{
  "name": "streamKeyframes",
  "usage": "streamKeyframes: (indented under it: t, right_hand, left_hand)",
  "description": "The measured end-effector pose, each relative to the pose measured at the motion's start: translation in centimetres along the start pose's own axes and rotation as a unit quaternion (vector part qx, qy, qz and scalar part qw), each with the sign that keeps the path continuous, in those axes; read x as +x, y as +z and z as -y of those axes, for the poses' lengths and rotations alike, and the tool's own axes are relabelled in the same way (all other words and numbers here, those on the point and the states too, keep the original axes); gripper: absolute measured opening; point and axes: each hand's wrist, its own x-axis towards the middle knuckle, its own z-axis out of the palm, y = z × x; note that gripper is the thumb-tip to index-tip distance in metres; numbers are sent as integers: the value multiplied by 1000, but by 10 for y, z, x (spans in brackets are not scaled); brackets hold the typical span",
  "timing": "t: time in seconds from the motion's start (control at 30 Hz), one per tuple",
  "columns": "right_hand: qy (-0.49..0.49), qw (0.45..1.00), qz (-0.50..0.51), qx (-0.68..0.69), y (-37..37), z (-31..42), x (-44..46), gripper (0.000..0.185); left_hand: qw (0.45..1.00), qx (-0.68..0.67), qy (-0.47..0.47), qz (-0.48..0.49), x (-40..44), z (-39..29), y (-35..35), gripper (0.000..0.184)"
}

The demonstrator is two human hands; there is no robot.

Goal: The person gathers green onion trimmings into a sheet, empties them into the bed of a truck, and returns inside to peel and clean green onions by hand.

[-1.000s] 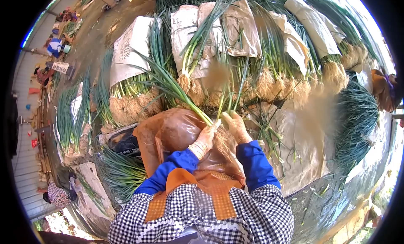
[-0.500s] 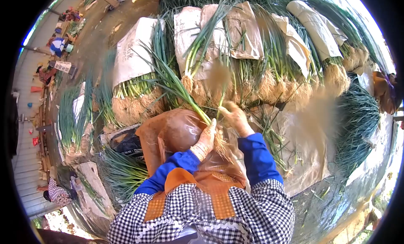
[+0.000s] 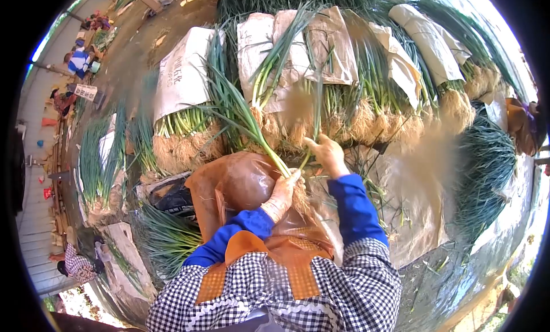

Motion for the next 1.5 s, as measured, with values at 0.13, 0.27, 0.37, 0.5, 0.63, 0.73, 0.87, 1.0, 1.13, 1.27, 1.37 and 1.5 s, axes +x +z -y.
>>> streamKeyframes:
  t: [0.13,0.27,0.37,0.5,0.63,0.73,0.87,1.0,1.13,1.27,1.37,1.5]
  right_hand:
    - [-90,962,-79,-244,38,8,16,37]
    - [-253,909,-174,-282,42,5,-21,46]
    - [-331,942,-46,-34,36,-15,-73,39]
    - [-28,992,49,117,-17,-58,-111,33]
    - [-27,892,244,-379,-25,-152,-47,36]
    - [-77,974,2,-213,-13,-95,20,31]
    - [-22,983,-110,-148,33,-53,128,37]
    - [-35,991,83,-104,17,-46,144,30]
    - [1,935,173,311,-31,-15,27,16]
    - [35,888,203,411,2,-28,-20,21]
    - [19,910,60,409,35,-24,-17,29]
    - [-241,945,-191,-107,46,-14,-36,35]
  left_hand:
    - [995,31,59,-80,25,20,-20,13]
    - [995,11,36,-89,29,25,-25,14]
    - [996,-41,23,-74,5,-7,1,14]
    - [986,-148,-72,33,16,-12,-10,23]
    - [918,-267,-114,269,-5,-55,-1,14]
    - [908,-270,-11,321,-21,-96,5,16]
    - [957,-189,-19,220,-6,-97,2,13]
    - [997,-1,30,77,-1,-74,0,12]
    - [999,8,33,15,15,-18,-9,18]
    - [992,-14,-104,73,-25,-2,31,29]
    - [996,12,-81,31,-15,20,14,25]
    - [996,-52,-66,0,-1,23,-1,19]
